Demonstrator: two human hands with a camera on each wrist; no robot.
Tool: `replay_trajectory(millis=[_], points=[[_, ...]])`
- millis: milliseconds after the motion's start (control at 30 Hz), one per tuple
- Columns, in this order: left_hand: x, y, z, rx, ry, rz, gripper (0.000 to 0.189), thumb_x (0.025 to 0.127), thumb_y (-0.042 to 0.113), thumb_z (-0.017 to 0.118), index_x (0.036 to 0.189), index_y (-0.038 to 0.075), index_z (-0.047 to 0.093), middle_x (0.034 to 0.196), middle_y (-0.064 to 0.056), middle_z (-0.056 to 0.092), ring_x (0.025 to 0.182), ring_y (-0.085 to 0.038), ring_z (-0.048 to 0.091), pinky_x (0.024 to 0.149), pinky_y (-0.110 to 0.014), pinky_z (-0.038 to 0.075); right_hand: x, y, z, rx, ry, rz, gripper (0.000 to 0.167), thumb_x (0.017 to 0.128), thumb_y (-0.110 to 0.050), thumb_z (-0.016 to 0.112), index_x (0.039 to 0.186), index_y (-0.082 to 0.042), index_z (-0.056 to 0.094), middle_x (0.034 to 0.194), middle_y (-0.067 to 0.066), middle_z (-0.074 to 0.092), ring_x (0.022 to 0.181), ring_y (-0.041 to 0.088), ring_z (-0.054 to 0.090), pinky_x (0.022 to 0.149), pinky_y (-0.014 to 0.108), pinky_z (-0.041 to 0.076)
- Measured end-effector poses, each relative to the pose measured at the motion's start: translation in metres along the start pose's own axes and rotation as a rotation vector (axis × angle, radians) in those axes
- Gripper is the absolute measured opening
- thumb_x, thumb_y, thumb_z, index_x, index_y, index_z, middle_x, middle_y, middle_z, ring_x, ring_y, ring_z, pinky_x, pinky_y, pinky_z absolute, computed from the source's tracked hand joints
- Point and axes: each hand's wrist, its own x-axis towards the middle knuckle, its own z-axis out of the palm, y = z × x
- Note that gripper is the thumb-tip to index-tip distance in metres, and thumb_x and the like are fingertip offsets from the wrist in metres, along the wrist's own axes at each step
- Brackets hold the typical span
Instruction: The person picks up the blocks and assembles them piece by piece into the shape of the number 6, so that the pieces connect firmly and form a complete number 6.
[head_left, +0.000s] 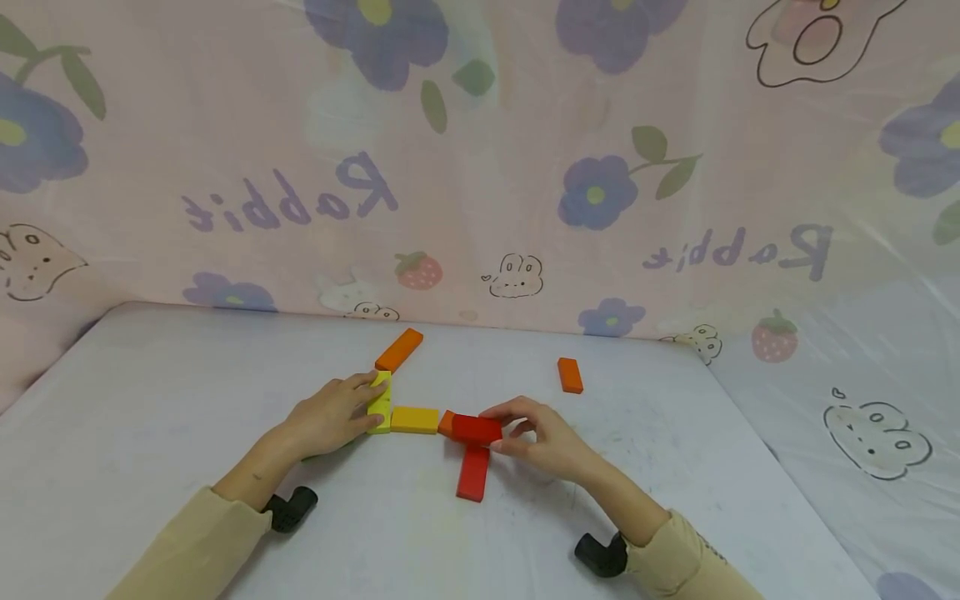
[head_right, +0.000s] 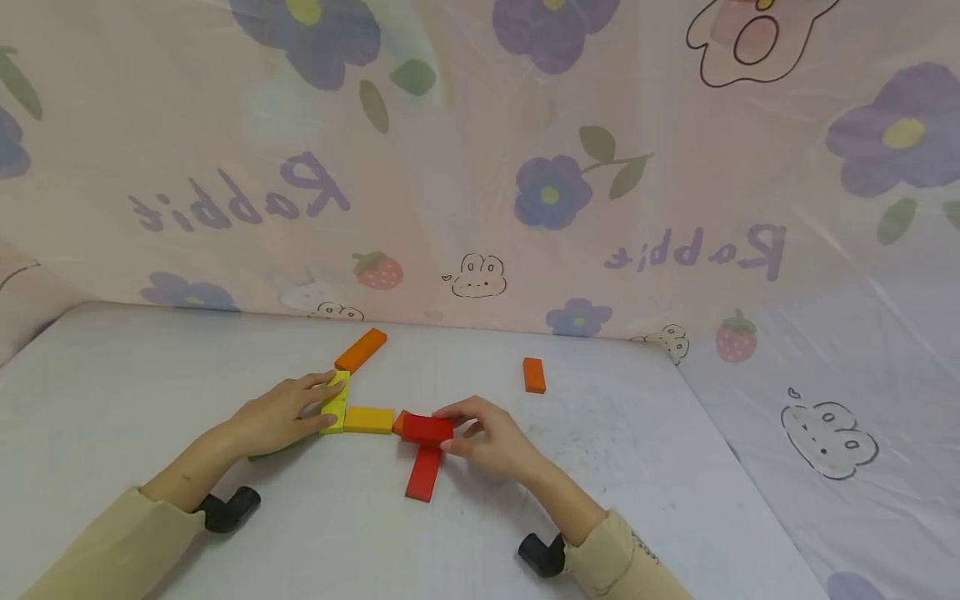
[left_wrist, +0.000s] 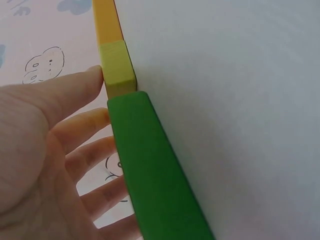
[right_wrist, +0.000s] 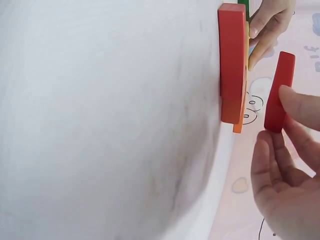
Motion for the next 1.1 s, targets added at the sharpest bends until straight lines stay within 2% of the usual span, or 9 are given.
replay_trajectory(millis=[233, 667, 933, 1100], points=[[-0.001, 0.001, 0.000, -0.004, -0.001, 0.006, 0.055, 0.094, 0.031, 0.061, 0.141, 0.007, 0.047, 0.148, -0.022, 0.038, 0.128, -0.048, 0.041, 0.087, -0.067, 0.045, 0.000, -0.004, 0.004, -0.012, -0.022, -0.043, 0.034, 0.088, -0.013, 0.068, 0.122, -0.012, 0.063, 0.118, 0.003, 0.063, 0.106, 0.020, 0.057, 0.089, 0.030, 0.052], [-0.001, 0.001, 0.000, -0.001, -0.009, -0.010, 0.055, 0.093, 0.030, 0.061, 0.141, 0.007, 0.048, 0.148, -0.021, 0.039, 0.128, -0.047, 0.042, 0.088, -0.066, 0.045, 0.003, -0.010, 0.012, -0.017, -0.090, -0.118, 0.031, 0.088, -0.015, 0.069, 0.119, -0.011, 0.065, 0.114, 0.003, 0.063, 0.103, 0.019, 0.058, 0.090, 0.034, 0.051], [-0.001, 0.002, -0.001, -0.008, -0.012, -0.015, 0.055, 0.094, 0.029, 0.061, 0.142, 0.007, 0.047, 0.148, -0.022, 0.038, 0.128, -0.048, 0.041, 0.088, -0.067, 0.045, 0.004, -0.018, 0.017, -0.043, -0.130, -0.080, 0.034, 0.088, -0.012, 0.069, 0.121, -0.017, 0.065, 0.111, -0.004, 0.062, 0.097, 0.011, 0.055, 0.088, 0.036, 0.051], [-0.001, 0.003, 0.000, -0.014, -0.016, -0.017, 0.055, 0.094, 0.030, 0.061, 0.142, 0.007, 0.046, 0.149, -0.022, 0.038, 0.129, -0.047, 0.040, 0.089, -0.067, 0.044, 0.004, -0.022, 0.019, -0.041, -0.156, -0.061, 0.035, 0.088, -0.013, 0.069, 0.122, -0.020, 0.066, 0.112, -0.006, 0.061, 0.098, 0.012, 0.055, 0.087, 0.035, 0.050]])
